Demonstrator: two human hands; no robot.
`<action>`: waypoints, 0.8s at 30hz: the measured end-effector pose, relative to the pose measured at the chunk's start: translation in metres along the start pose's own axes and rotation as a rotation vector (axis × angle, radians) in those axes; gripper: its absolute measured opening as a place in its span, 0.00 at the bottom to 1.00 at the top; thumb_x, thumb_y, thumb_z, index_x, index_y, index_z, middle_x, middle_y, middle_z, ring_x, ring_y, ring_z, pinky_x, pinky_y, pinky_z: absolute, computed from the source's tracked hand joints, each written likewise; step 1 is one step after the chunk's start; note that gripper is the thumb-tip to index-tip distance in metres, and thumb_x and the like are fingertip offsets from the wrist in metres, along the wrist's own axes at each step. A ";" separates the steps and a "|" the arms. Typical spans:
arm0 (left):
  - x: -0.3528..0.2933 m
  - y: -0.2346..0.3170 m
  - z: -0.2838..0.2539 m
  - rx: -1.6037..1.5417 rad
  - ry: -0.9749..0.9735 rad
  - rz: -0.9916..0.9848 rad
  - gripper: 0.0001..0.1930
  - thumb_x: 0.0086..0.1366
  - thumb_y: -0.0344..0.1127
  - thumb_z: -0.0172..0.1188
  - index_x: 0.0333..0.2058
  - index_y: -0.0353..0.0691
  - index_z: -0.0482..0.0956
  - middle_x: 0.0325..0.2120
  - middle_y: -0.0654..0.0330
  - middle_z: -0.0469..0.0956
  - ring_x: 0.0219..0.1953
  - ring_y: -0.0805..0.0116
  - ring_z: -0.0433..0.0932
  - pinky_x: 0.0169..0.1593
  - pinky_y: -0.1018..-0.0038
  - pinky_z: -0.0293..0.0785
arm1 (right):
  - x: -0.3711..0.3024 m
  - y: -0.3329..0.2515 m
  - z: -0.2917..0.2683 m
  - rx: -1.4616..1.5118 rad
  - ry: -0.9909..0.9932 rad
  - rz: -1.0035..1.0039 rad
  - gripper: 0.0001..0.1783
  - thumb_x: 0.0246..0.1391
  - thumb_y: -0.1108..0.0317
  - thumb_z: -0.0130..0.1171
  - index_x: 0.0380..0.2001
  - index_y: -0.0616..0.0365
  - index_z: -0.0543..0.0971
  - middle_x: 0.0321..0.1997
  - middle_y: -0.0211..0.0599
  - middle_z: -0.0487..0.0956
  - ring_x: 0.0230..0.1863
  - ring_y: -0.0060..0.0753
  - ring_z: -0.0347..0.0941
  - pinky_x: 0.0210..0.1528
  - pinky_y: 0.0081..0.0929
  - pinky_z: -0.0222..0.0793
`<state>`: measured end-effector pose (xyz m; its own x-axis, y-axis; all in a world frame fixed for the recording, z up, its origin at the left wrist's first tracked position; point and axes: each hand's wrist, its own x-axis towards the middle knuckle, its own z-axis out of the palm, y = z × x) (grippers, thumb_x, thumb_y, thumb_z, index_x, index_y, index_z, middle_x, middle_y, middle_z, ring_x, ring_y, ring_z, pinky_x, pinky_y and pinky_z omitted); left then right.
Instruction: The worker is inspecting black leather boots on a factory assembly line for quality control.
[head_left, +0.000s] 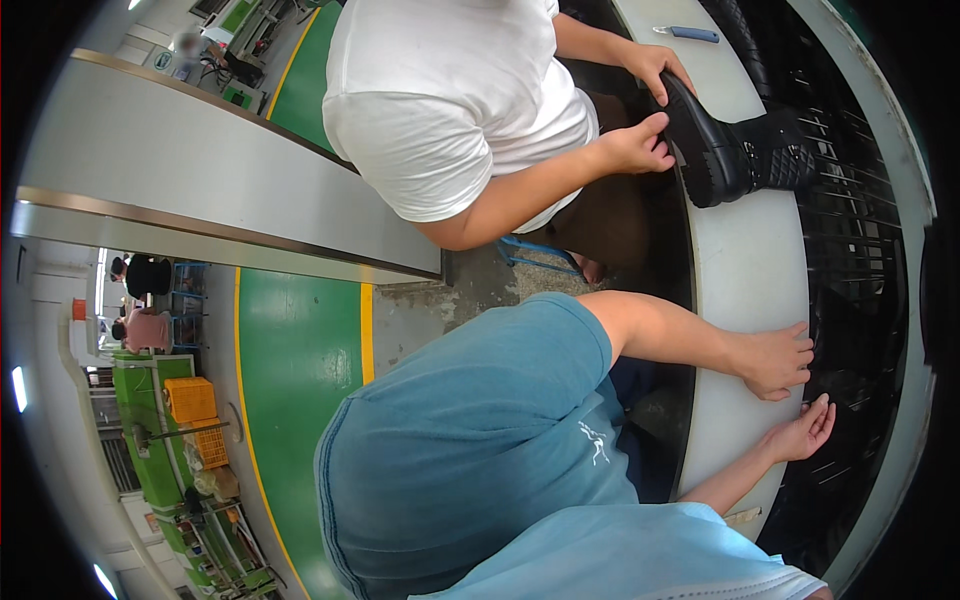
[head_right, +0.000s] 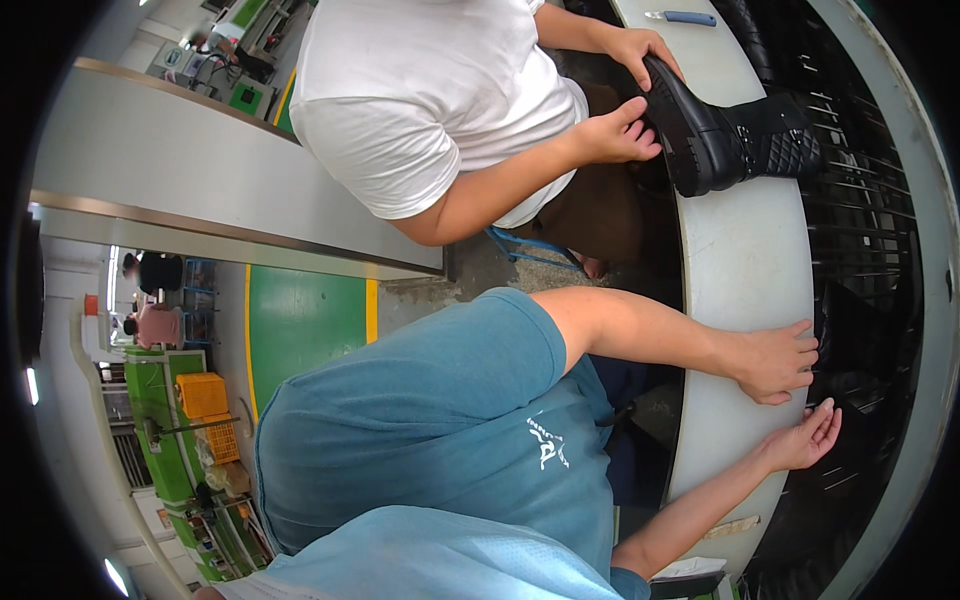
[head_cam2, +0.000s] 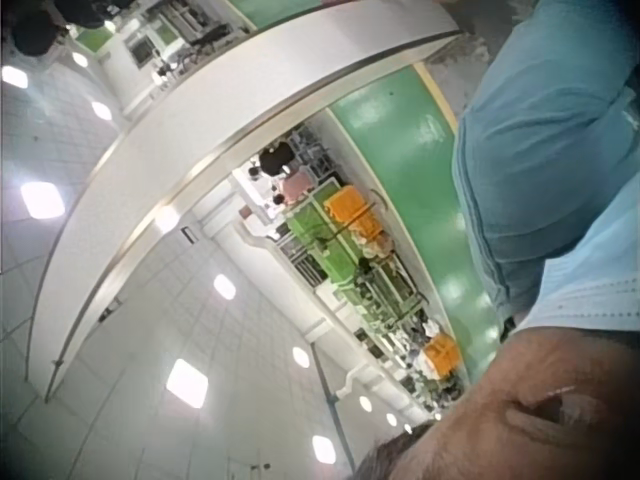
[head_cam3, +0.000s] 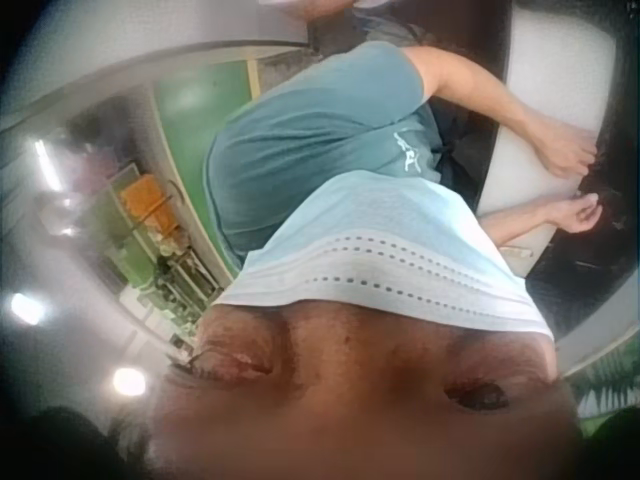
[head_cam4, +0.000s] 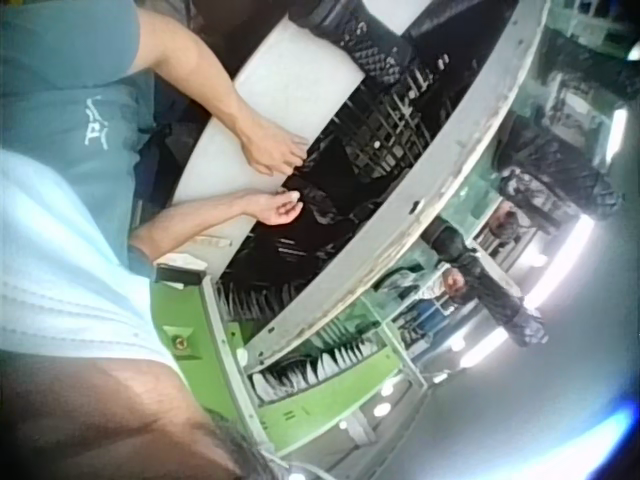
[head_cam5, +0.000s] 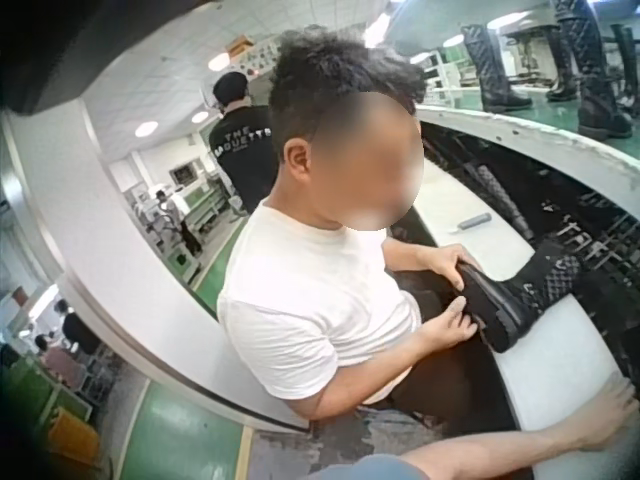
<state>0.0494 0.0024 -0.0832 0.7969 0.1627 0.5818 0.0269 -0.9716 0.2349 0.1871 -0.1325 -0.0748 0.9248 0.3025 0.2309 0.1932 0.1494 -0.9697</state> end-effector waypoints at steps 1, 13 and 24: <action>0.003 0.001 0.001 -0.003 0.000 0.004 0.23 0.65 0.56 0.69 0.44 0.42 0.88 0.44 0.52 0.84 0.57 0.50 0.79 0.73 0.35 0.60 | 0.003 -0.001 -0.002 0.010 0.005 -0.013 0.22 0.68 0.70 0.76 0.61 0.65 0.82 0.54 0.39 0.91 0.48 0.22 0.81 0.48 0.19 0.74; 0.004 0.000 0.007 0.002 0.000 -0.002 0.22 0.64 0.57 0.68 0.43 0.43 0.89 0.43 0.54 0.85 0.56 0.52 0.80 0.72 0.38 0.61 | 0.001 0.005 -0.003 -0.028 -0.072 -0.027 0.18 0.76 0.67 0.68 0.61 0.68 0.83 0.57 0.41 0.90 0.46 0.22 0.80 0.49 0.20 0.75; 0.006 0.006 0.003 0.016 -0.021 -0.003 0.23 0.66 0.59 0.67 0.43 0.44 0.89 0.43 0.56 0.85 0.55 0.55 0.79 0.71 0.42 0.63 | 0.000 0.009 -0.010 -0.053 -0.030 -0.045 0.18 0.72 0.68 0.73 0.59 0.64 0.85 0.50 0.33 0.88 0.44 0.20 0.78 0.46 0.19 0.74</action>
<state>0.0561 -0.0026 -0.0810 0.8094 0.1620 0.5644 0.0389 -0.9739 0.2236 0.1923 -0.1405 -0.0839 0.9046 0.3253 0.2756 0.2521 0.1134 -0.9610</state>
